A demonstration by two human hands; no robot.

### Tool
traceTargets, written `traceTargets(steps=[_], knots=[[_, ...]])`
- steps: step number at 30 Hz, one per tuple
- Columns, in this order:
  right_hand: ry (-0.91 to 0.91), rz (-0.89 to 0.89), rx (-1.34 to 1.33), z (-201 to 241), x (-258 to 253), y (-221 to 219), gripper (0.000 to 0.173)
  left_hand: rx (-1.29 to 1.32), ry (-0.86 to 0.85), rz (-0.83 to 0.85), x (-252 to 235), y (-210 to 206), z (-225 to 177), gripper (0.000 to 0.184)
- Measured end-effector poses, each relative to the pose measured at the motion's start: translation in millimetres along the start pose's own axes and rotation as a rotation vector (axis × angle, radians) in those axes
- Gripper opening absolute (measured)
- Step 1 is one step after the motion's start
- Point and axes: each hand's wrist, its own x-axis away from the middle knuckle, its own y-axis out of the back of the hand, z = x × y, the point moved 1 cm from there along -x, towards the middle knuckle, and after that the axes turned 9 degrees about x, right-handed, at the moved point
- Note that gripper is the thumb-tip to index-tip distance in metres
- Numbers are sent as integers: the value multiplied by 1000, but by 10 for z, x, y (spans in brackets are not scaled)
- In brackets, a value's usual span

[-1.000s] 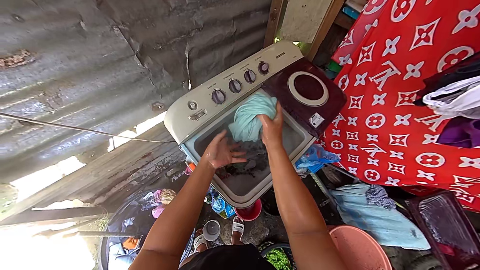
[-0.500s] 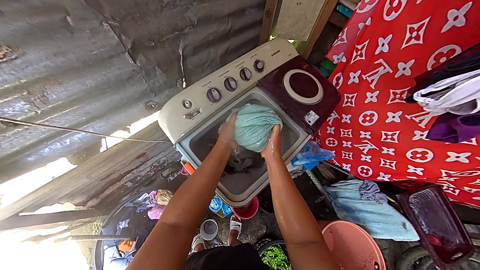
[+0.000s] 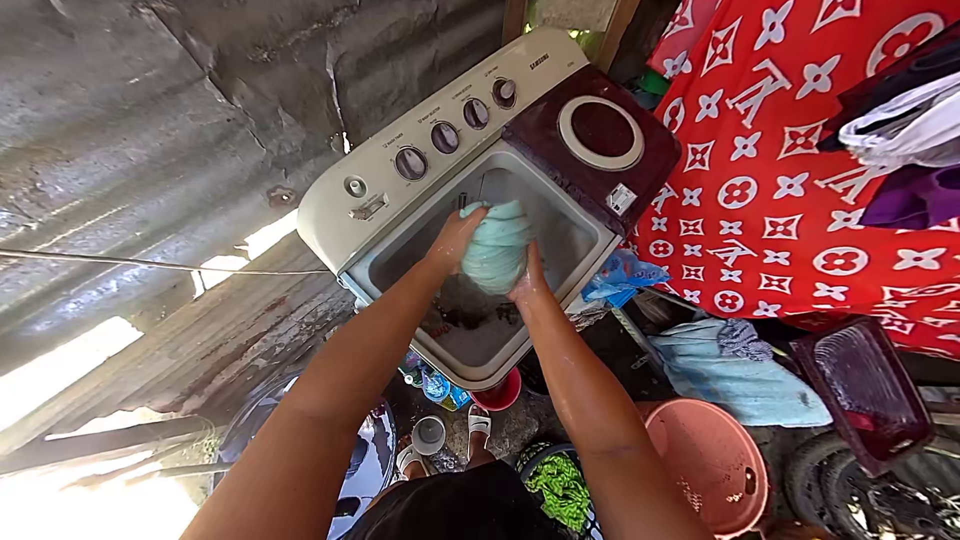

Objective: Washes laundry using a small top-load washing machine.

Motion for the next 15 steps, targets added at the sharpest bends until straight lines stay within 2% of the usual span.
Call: traceTargets(steps=[3,6,7,8,12,15], knots=[[80,-69,102,-6,13,16,64,50,133,-31,-106,172,246,48],[193,-157,144,181,273,74,55,-20,309,178,-36,297,152,73],[238,-190,183,304,439,117,52,-62,331,204,6,329,106,76],[280,-216,230,446,639,172,50,-121,334,214,44,364,75,75],[434,-244,369,940,1639,544,40,-432,279,271,270,359,84,44],[425,-407,514,1015,2466,927,33,-684,195,474,521,268,238,42]])
